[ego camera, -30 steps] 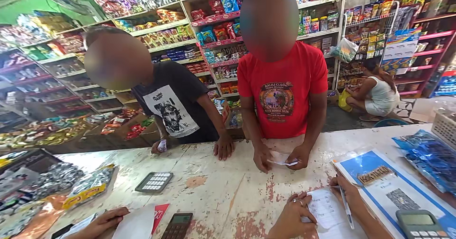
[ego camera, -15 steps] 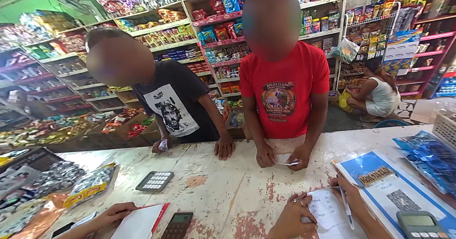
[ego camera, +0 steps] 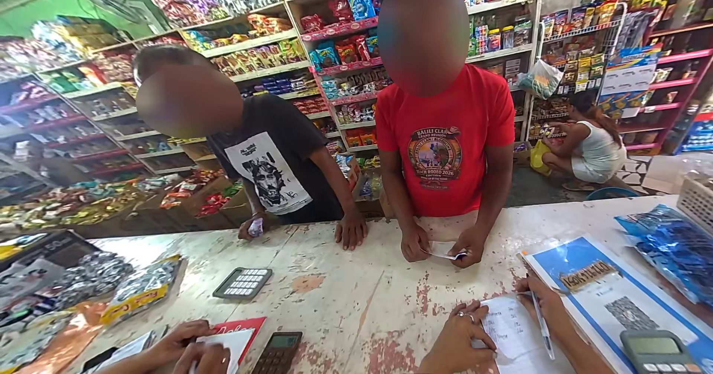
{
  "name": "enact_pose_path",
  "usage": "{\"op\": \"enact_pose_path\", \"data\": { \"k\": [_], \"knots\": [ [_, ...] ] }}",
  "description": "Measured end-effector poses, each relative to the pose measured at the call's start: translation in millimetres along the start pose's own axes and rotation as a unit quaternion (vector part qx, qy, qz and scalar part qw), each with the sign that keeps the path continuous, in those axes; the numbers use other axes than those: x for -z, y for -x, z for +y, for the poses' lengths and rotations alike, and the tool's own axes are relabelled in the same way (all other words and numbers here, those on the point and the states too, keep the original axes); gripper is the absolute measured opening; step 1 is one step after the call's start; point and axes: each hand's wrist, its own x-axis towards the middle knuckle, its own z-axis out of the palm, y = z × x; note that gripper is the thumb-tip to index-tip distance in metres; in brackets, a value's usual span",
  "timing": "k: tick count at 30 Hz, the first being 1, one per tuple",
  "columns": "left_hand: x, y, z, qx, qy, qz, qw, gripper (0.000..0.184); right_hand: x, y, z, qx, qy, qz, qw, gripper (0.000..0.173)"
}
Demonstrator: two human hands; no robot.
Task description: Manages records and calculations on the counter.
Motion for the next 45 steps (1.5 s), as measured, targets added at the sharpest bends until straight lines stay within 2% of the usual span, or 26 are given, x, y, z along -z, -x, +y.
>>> {"op": "enact_pose_path", "data": {
  "k": [12, 16, 22, 25, 29, 33, 36, 39, 41, 43, 45],
  "knots": [
    [-2, 1, -1, 0.010, -0.002, -0.009, 1.000, 0.012, 1, 2, -1, 0.005, -0.007, 0.003, 1.000, 0.012],
    [0, 0, 0, 0.020, 0.018, -0.010, 1.000, 0.016, 16, -2, -34, -0.008, -0.015, 0.010, 1.000, 0.014],
    [26, -9, 44, 0.029, 0.067, -0.016, 0.997, 0.015, 35, -12, -97, -0.041, -0.016, 0.030, 0.999, 0.015],
    [35, -19, 58, 0.039, 0.067, -0.018, 0.997, 0.018, 37, -4, -110, -0.042, -0.053, 0.072, 0.995, 0.024],
    [41, -22, 65, 0.078, 0.078, -0.031, 0.993, 0.020, 51, -3, -157, -0.021, -0.219, 0.070, 0.973, 0.056],
    [38, -19, 58, 0.095, 0.077, -0.035, 0.992, 0.019, 49, 11, -182, 0.028, -0.182, 0.054, 0.981, 0.062],
    [37, -17, 55, 0.106, 0.069, -0.044, 0.991, 0.017, 37, 24, -171, 0.029, -0.191, 0.018, 0.981, 0.054],
    [35, -14, 51, 0.107, 0.066, -0.038, 0.991, 0.018, 24, 30, -172, -0.082, -0.182, -0.052, 0.979, 0.027],
    [32, -12, 48, 0.106, 0.061, -0.028, 0.992, 0.025, 21, 31, -171, -0.143, -0.180, -0.084, 0.970, 0.014],
    [31, -11, 47, 0.115, 0.062, -0.027, 0.991, 0.031, 21, 31, -174, -0.164, -0.198, -0.089, 0.962, 0.013],
    [31, -10, 47, 0.117, 0.066, -0.029, 0.991, 0.031, 19, 33, -176, -0.150, -0.203, -0.075, 0.965, 0.018]
  ]
}}
